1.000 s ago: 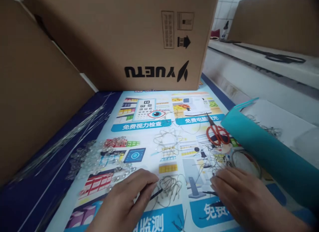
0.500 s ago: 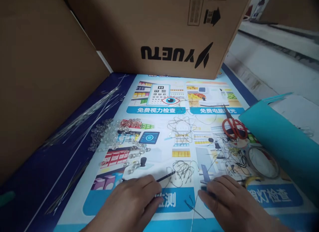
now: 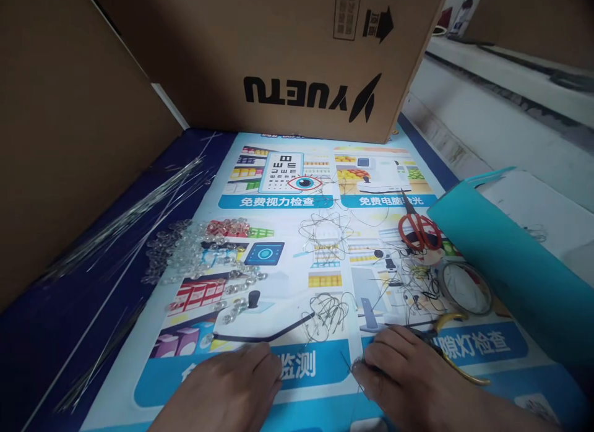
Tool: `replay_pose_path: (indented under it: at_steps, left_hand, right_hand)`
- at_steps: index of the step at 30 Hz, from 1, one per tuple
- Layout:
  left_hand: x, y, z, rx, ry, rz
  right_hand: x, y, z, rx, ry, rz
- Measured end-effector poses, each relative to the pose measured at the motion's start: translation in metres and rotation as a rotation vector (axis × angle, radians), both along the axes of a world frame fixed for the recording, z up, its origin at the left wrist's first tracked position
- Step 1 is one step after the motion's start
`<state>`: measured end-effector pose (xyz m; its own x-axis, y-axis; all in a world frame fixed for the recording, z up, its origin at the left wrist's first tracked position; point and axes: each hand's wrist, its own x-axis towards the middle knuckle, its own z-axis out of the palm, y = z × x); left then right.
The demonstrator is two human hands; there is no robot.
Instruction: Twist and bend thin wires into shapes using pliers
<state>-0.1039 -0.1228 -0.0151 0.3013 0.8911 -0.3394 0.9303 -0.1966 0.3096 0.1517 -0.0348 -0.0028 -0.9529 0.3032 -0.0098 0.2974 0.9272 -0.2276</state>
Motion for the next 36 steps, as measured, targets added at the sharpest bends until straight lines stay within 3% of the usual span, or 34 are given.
replay_pose_path:
  at_steps: [4,12,18,21,27,32,36]
  left_hand:
    - [-0.001,-0.003,0.002,0.032,-0.048,-0.020]
    - [0.006,0.003,0.019,-0.016,0.074,-0.139]
    - [0.002,0.003,0.015,-0.010,0.043,-0.166]
    - [-0.003,0.003,0.021,-0.058,0.008,-0.166]
    - [-0.007,0.009,0.042,-0.169,0.064,-0.009]
    - [-0.008,0.007,0.041,-0.154,0.040,0.032]
    - [0.000,0.005,0.032,-0.117,0.007,0.050]
  right_hand:
    - [0.001,-0.001,0.001,0.000,0.002,0.003]
    - [-0.003,-0.004,0.002,0.032,0.007,-0.018]
    - [-0.009,-0.005,-0.005,-0.009,0.026,-0.021]
    - [-0.008,-0.005,-0.005,-0.022,0.030,-0.065]
    - [-0.018,-0.003,-0.008,-0.007,0.083,-0.095]
    - [-0.047,-0.012,-0.020,0.178,0.144,-0.012]
    - [-0.059,-0.018,-0.024,0.177,0.087,-0.040]
